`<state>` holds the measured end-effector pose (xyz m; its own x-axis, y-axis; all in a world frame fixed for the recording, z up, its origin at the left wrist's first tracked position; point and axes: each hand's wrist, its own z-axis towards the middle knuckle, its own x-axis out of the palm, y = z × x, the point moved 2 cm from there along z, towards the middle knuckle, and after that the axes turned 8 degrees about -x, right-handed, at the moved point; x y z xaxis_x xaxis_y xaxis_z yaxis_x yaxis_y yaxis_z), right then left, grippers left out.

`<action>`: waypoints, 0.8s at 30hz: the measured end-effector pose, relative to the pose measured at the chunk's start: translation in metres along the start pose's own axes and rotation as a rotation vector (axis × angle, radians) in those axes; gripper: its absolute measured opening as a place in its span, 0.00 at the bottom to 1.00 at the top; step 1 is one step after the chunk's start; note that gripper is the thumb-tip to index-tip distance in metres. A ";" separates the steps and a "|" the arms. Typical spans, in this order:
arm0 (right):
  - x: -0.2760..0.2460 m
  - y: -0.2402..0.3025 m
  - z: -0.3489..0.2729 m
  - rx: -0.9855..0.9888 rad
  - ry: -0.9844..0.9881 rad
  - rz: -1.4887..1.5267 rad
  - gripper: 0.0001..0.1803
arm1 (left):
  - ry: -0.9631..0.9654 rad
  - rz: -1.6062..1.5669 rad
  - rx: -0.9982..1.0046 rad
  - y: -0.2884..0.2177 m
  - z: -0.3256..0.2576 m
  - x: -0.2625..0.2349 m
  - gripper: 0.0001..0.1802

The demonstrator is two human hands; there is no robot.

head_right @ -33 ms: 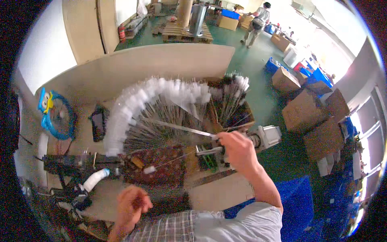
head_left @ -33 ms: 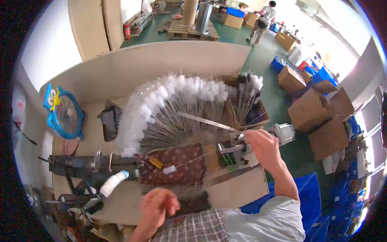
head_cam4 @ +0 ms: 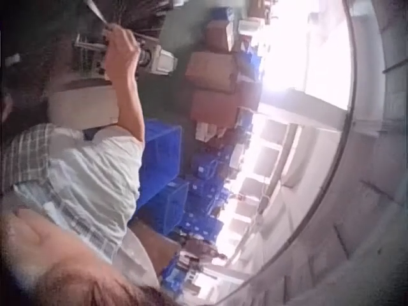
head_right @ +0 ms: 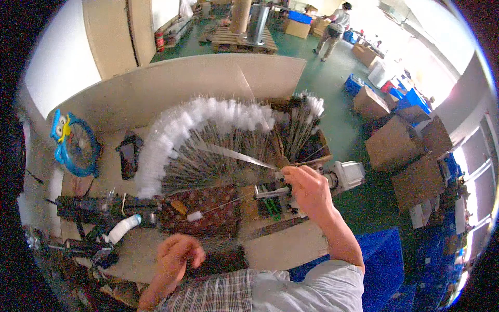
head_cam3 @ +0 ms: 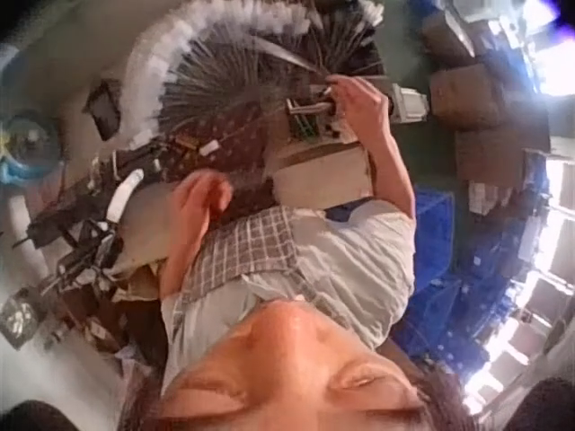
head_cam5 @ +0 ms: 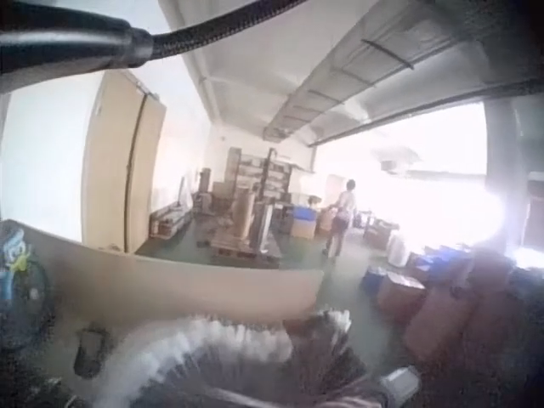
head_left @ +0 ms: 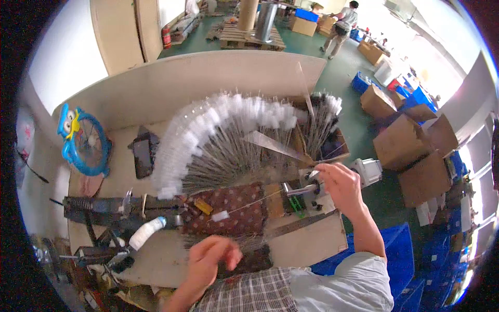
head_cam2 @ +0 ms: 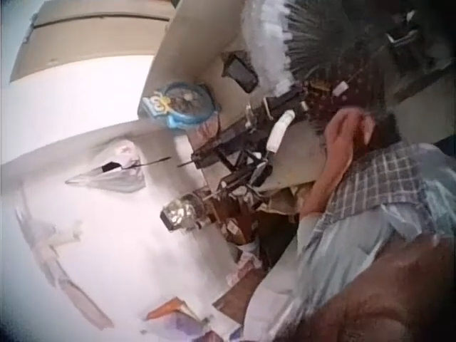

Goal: Manually assembling and processing bottle brushes using a mechanical station.

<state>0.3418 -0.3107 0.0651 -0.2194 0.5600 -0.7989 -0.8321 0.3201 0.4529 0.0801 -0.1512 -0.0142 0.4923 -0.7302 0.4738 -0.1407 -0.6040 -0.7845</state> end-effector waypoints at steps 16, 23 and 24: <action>0.090 -0.014 0.018 -0.189 0.246 0.112 0.06 | -0.496 1.814 0.840 -0.015 0.156 0.039 0.10; 0.092 0.032 0.041 -0.532 0.262 0.337 0.07 | -0.497 1.768 0.695 -0.002 0.091 0.002 0.15; 0.101 0.042 0.046 -0.596 0.276 0.355 0.07 | -0.567 1.772 0.743 0.006 0.083 -0.009 0.16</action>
<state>0.3088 -0.2056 0.0220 -0.5808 0.3149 -0.7507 -0.8054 -0.3562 0.4737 0.1466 -0.1219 -0.0564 0.4182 -0.0003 -0.9084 -0.4415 0.8739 -0.2035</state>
